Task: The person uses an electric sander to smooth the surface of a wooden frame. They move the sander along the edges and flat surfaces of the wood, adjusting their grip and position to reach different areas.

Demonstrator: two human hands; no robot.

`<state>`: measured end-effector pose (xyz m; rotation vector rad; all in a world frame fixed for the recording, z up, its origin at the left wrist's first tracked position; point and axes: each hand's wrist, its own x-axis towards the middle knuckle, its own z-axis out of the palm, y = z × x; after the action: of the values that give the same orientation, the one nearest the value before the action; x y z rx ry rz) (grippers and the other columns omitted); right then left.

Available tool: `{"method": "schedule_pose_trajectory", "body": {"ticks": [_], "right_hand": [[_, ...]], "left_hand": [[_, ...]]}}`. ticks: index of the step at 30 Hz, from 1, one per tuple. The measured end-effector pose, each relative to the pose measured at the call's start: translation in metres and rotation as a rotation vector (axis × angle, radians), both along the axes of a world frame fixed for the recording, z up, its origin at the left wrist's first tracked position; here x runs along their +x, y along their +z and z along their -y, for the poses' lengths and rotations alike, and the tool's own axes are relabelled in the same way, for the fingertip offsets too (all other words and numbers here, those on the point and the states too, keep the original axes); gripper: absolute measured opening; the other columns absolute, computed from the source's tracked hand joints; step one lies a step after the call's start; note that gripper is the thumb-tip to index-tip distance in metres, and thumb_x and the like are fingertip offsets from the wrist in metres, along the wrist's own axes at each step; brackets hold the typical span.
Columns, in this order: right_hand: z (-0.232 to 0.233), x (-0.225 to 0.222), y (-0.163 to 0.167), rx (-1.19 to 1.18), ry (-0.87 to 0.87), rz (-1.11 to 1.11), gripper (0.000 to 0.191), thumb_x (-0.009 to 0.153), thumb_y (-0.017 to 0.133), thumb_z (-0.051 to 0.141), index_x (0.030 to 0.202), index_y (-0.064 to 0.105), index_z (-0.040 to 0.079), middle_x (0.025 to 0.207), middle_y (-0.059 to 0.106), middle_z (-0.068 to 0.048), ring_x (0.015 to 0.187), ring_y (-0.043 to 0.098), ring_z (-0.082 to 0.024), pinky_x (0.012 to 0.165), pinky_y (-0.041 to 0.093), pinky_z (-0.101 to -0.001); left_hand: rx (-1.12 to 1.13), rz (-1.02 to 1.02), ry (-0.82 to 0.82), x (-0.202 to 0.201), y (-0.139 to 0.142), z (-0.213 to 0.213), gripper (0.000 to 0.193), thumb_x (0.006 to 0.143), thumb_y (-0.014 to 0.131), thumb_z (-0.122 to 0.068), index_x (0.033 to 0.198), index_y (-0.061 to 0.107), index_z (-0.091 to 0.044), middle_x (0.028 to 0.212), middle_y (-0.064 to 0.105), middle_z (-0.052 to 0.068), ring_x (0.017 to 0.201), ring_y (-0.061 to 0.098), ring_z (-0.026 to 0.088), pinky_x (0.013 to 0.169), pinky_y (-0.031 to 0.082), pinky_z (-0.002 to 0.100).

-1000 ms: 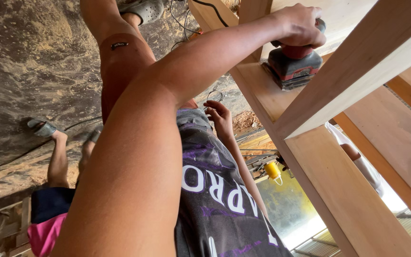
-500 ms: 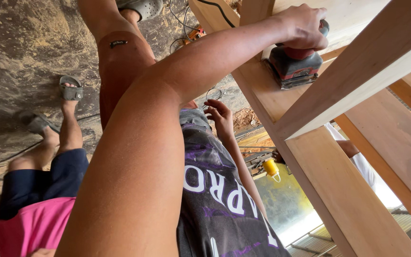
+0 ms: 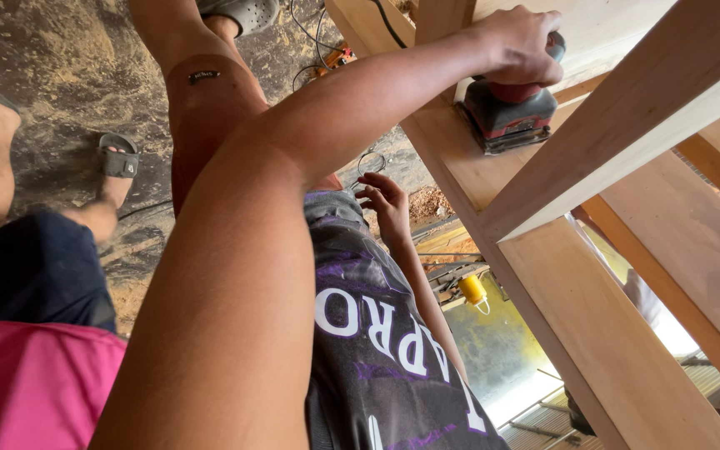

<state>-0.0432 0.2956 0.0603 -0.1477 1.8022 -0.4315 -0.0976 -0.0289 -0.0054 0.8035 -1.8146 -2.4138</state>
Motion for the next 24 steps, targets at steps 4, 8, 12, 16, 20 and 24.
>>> {"method": "schedule_pose_trajectory", "body": {"ticks": [4, 8, 12, 16, 20, 24], "right_hand": [[0.002, 0.003, 0.000, 0.006, 0.019, -0.019, 0.035, 0.098, 0.062, 0.010, 0.129, 0.064, -0.005, 0.123, 0.073, -0.016, 0.094, 0.073, -0.018, 0.079, 0.060, -0.0295], [0.002, 0.009, -0.001, 0.016, 0.016, -0.019, 0.035, 0.098, 0.062, 0.009, 0.129, 0.064, -0.006, 0.123, 0.073, -0.017, 0.094, 0.073, -0.018, 0.079, 0.059, -0.0299], [0.001, 0.008, 0.001, 0.013, 0.001, -0.011, 0.035, 0.098, 0.062, 0.009, 0.130, 0.063, -0.005, 0.123, 0.073, -0.016, 0.094, 0.073, -0.019, 0.080, 0.061, -0.0308], [0.001, 0.005, 0.002, 0.025, 0.011, -0.013, 0.036, 0.099, 0.062, 0.011, 0.131, 0.063, -0.005, 0.124, 0.073, -0.016, 0.095, 0.073, -0.019, 0.081, 0.061, -0.0310], [0.001, 0.004, 0.001, 0.025, 0.000, 0.000, 0.037, 0.098, 0.063, 0.012, 0.131, 0.064, -0.005, 0.123, 0.073, -0.016, 0.095, 0.073, -0.019, 0.080, 0.060, -0.0310], [0.001, 0.003, 0.001, 0.013, -0.010, -0.005, 0.037, 0.098, 0.063, 0.012, 0.131, 0.062, -0.004, 0.124, 0.072, -0.016, 0.095, 0.073, -0.019, 0.080, 0.060, -0.0308]], "left_hand": [[-0.051, -0.002, 0.025, 0.005, -0.005, -0.002, 0.076, 0.071, 0.067, -0.048, 0.135, 0.052, -0.008, 0.094, 0.072, 0.013, 0.075, 0.072, 0.021, 0.066, 0.060, 0.037], [-0.076, -0.015, 0.073, -0.009, -0.001, 0.000, 0.082, 0.071, 0.068, -0.050, 0.136, 0.050, -0.004, 0.091, 0.072, 0.014, 0.072, 0.070, 0.021, 0.065, 0.059, 0.035], [-0.051, -0.017, 0.050, -0.008, -0.007, -0.004, 0.086, 0.071, 0.066, -0.047, 0.138, 0.044, 0.001, 0.089, 0.071, 0.013, 0.071, 0.072, 0.019, 0.062, 0.061, 0.035], [-0.064, -0.022, 0.045, 0.001, -0.010, -0.010, 0.073, 0.073, 0.066, -0.049, 0.131, 0.055, -0.006, 0.094, 0.072, 0.012, 0.074, 0.072, 0.021, 0.066, 0.060, 0.038], [-0.070, 0.000, 0.066, -0.012, -0.002, -0.006, 0.074, 0.071, 0.067, -0.050, 0.130, 0.055, -0.007, 0.094, 0.073, 0.013, 0.076, 0.072, 0.021, 0.067, 0.060, 0.038], [-0.056, -0.022, 0.086, -0.017, -0.009, -0.010, 0.083, 0.070, 0.067, -0.049, 0.136, 0.046, -0.002, 0.094, 0.072, 0.015, 0.077, 0.073, 0.023, 0.065, 0.060, 0.038]]}}
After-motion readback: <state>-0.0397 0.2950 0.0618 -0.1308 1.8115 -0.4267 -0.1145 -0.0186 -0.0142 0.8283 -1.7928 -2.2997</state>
